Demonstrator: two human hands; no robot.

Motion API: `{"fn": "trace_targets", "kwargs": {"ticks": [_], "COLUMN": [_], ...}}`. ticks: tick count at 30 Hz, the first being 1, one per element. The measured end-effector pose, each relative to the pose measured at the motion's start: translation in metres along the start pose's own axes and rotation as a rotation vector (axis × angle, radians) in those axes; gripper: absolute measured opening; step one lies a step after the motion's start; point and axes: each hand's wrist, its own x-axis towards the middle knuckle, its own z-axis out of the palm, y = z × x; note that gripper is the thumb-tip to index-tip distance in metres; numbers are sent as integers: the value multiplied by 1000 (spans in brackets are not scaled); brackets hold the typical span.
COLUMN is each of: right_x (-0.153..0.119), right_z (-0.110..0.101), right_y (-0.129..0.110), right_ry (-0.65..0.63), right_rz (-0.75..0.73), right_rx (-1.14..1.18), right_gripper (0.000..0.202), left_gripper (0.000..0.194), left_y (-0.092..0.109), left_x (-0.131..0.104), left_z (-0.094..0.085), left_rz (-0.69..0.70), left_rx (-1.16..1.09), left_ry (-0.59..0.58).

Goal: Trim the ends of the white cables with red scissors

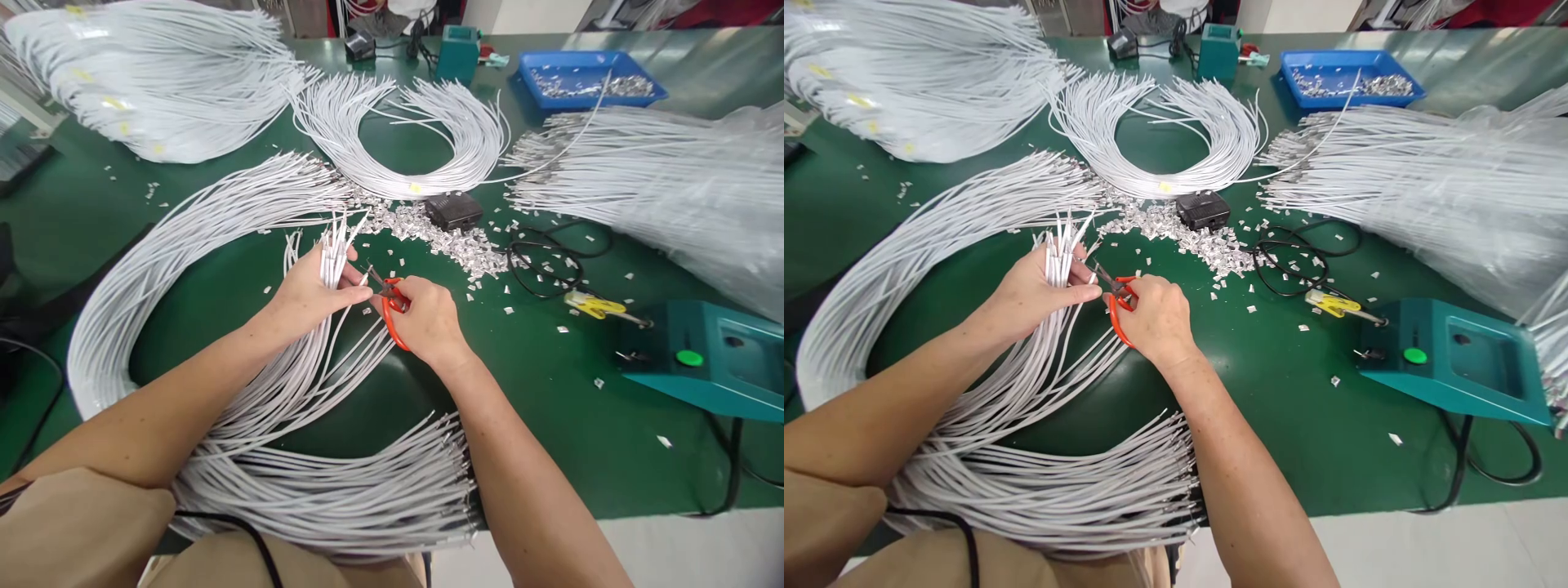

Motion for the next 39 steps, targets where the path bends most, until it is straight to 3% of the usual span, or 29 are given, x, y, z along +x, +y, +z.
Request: {"fn": "trace_targets", "kwargs": {"ticks": [14, 22, 25, 29, 32, 39], "right_x": [-2, -2, -1, 0, 0, 2], "right_z": [6, 6, 0, -13, -20, -14], "right_y": [-1, 2, 4, 0, -4, -1], "right_ry": [-19, -9, -9, 41, -6, -118], "right_rz": [-19, 15, 54, 105, 75, 40], "right_rx": [-255, -230, -75, 439, 738, 981], "right_gripper": [35, 38, 35, 18, 16, 10], "left_gripper": [44, 35, 34, 42, 41, 30], "left_y": [7, 10, 9, 7, 6, 9], "left_x": [-7, -6, -5, -5, -7, -10], "left_z": [7, 3, 3, 4, 6, 8], "left_rz": [65, 92, 61, -18, -70, -102], "left_rx": [224, 323, 256, 49, -50, -175], "left_ry": [97, 140, 110, 7, -88, -209]}}
